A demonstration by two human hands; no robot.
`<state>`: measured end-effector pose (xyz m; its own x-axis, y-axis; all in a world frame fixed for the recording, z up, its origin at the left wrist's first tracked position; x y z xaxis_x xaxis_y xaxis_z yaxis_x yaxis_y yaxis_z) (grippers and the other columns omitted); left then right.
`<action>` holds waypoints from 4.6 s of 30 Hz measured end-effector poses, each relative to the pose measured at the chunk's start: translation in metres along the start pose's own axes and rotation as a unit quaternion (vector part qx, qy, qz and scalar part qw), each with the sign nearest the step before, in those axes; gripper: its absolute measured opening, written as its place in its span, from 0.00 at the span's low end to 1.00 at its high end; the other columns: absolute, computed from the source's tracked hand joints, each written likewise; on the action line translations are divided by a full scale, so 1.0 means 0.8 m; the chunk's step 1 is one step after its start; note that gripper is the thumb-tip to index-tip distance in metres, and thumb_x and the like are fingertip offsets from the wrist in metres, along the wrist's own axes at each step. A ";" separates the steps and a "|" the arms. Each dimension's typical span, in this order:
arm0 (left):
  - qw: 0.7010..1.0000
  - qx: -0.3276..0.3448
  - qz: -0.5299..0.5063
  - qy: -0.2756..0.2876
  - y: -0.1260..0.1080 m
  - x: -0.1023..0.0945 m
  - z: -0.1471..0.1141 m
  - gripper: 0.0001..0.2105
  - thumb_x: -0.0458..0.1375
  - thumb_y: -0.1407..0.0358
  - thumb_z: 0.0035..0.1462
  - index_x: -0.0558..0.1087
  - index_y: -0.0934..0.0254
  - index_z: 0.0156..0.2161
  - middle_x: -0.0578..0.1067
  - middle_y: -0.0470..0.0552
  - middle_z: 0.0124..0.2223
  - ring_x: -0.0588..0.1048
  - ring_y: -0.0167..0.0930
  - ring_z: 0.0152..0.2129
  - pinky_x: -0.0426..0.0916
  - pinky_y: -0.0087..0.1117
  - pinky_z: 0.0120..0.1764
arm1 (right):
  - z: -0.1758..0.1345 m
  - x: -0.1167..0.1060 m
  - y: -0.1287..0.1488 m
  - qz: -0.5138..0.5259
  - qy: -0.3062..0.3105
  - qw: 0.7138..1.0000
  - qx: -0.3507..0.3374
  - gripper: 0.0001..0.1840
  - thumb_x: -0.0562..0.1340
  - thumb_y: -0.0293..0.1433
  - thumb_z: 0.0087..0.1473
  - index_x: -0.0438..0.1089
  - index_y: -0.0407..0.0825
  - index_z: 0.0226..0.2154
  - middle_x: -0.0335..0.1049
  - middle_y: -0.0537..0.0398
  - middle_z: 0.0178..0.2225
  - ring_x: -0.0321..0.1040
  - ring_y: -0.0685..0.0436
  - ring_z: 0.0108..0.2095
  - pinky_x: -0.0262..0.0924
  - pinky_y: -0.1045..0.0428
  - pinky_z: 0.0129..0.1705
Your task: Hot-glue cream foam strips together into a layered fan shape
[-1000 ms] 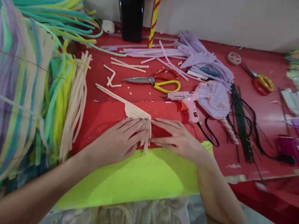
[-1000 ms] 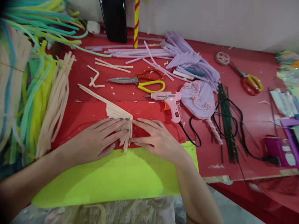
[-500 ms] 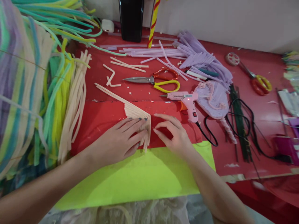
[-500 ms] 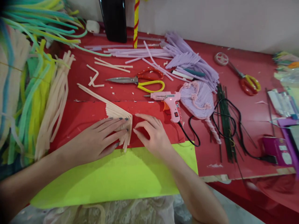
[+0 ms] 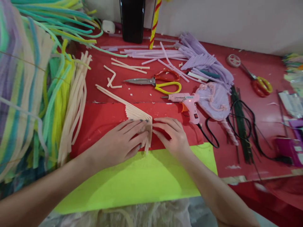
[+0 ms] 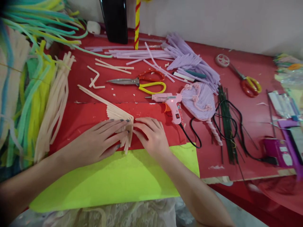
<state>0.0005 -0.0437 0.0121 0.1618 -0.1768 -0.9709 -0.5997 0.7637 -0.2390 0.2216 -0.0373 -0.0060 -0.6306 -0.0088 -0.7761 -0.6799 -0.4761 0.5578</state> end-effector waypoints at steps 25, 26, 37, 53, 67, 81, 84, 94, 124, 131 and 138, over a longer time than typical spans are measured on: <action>1.000 0.002 0.014 -0.011 0.000 0.001 0.000 0.18 0.49 0.65 0.63 0.65 0.65 0.57 0.59 0.56 0.66 0.60 0.40 0.61 0.56 0.44 0.61 | -0.017 -0.001 0.023 -0.010 0.038 0.999 0.022 0.16 0.59 0.29 0.57 0.68 0.50 0.50 0.66 0.48 0.56 0.60 0.40 0.58 0.57 0.41 0.57; 1.000 0.003 0.015 -0.013 0.000 0.001 0.000 0.18 0.49 0.65 0.63 0.65 0.65 0.57 0.59 0.56 0.65 0.60 0.40 0.60 0.55 0.44 0.61 | -0.019 0.001 0.024 -0.006 0.036 0.999 0.021 0.18 0.59 0.28 0.57 0.67 0.50 0.51 0.65 0.48 0.57 0.59 0.40 0.59 0.57 0.41 0.58; 1.000 0.004 0.002 -0.012 0.001 0.003 -0.002 0.17 0.50 0.65 0.63 0.67 0.65 0.55 0.58 0.57 0.66 0.59 0.40 0.61 0.55 0.44 0.62 | -0.027 0.010 0.032 -0.013 0.031 0.999 0.023 0.25 0.58 0.28 0.55 0.62 0.49 0.56 0.61 0.46 0.60 0.54 0.39 0.62 0.53 0.38 0.62; 1.000 0.005 -0.009 -0.016 0.000 0.000 0.000 0.15 0.51 0.67 0.62 0.69 0.65 0.53 0.59 0.57 0.65 0.60 0.40 0.61 0.57 0.45 0.61 | -0.026 0.007 0.037 -0.007 0.036 0.999 0.029 0.24 0.58 0.29 0.55 0.62 0.48 0.55 0.61 0.44 0.59 0.54 0.39 0.62 0.53 0.37 0.61; 1.000 0.005 -0.010 -0.019 -0.001 0.001 0.000 0.15 0.51 0.66 0.62 0.69 0.65 0.53 0.59 0.58 0.65 0.60 0.41 0.61 0.56 0.46 0.61 | -0.023 0.010 0.026 0.003 -0.002 0.999 0.041 0.14 0.56 0.26 0.59 0.66 0.51 0.48 0.66 0.49 0.56 0.59 0.42 0.59 0.58 0.41 0.58; 1.000 0.009 0.003 -0.017 0.000 0.004 -0.001 0.17 0.51 0.65 0.62 0.67 0.65 0.55 0.59 0.58 0.65 0.60 0.41 0.61 0.56 0.45 0.61 | -0.021 0.011 0.026 -0.012 -0.017 0.999 0.042 0.09 0.58 0.27 0.59 0.69 0.52 0.43 0.68 0.50 0.54 0.62 0.41 0.57 0.59 0.42 0.56; 1.000 0.004 0.003 -0.011 0.000 0.003 -0.001 0.20 0.51 0.65 0.62 0.64 0.65 0.59 0.58 0.58 0.66 0.59 0.40 0.61 0.54 0.44 0.62 | -0.021 0.012 0.026 -0.015 -0.021 0.999 0.044 0.09 0.58 0.27 0.59 0.69 0.52 0.42 0.69 0.50 0.54 0.62 0.41 0.57 0.59 0.42 0.55; 1.000 0.002 0.015 -0.009 -0.001 0.002 0.000 0.24 0.49 0.64 0.64 0.58 0.66 0.63 0.56 0.57 0.66 0.60 0.39 0.61 0.52 0.43 0.62 | -0.020 0.012 0.026 -0.018 -0.021 0.999 0.044 0.09 0.58 0.28 0.59 0.69 0.53 0.42 0.68 0.51 0.54 0.62 0.41 0.56 0.59 0.41 0.55; 1.000 0.013 0.027 0.000 0.001 -0.001 0.000 0.20 0.47 0.65 0.64 0.62 0.65 0.61 0.58 0.55 0.66 0.59 0.39 0.61 0.52 0.44 0.62 | -0.020 0.015 0.025 -0.029 -0.028 0.998 0.046 0.07 0.60 0.29 0.57 0.68 0.51 0.40 0.68 0.49 0.53 0.62 0.41 0.55 0.58 0.42 0.55; 0.999 0.011 0.033 0.008 0.001 -0.001 0.000 0.20 0.46 0.64 0.65 0.62 0.66 0.60 0.58 0.55 0.66 0.59 0.38 0.61 0.52 0.43 0.62 | -0.020 0.015 0.027 -0.038 -0.029 0.998 0.041 0.06 0.60 0.29 0.57 0.68 0.50 0.40 0.68 0.49 0.53 0.62 0.41 0.55 0.59 0.43 0.54; 0.999 0.013 0.030 0.002 0.001 0.000 0.000 0.20 0.47 0.64 0.64 0.63 0.66 0.60 0.58 0.55 0.66 0.59 0.39 0.61 0.53 0.44 0.62 | -0.020 0.015 0.027 -0.044 -0.025 0.998 0.040 0.06 0.60 0.29 0.57 0.68 0.50 0.40 0.68 0.49 0.53 0.62 0.41 0.56 0.58 0.43 0.55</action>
<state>0.0001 -0.0430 0.0119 0.1231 -0.1316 -0.9836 -0.5870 0.7895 -0.1791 0.2054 -0.0617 -0.0081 -0.5838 0.0744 -0.8085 -0.7594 -0.4022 0.5114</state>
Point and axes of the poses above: each hand's wrist, its own z-axis towards the middle knuckle, its own x-axis out of the palm, y = z × x, the point moved 1 cm from there along z, towards the middle knuckle
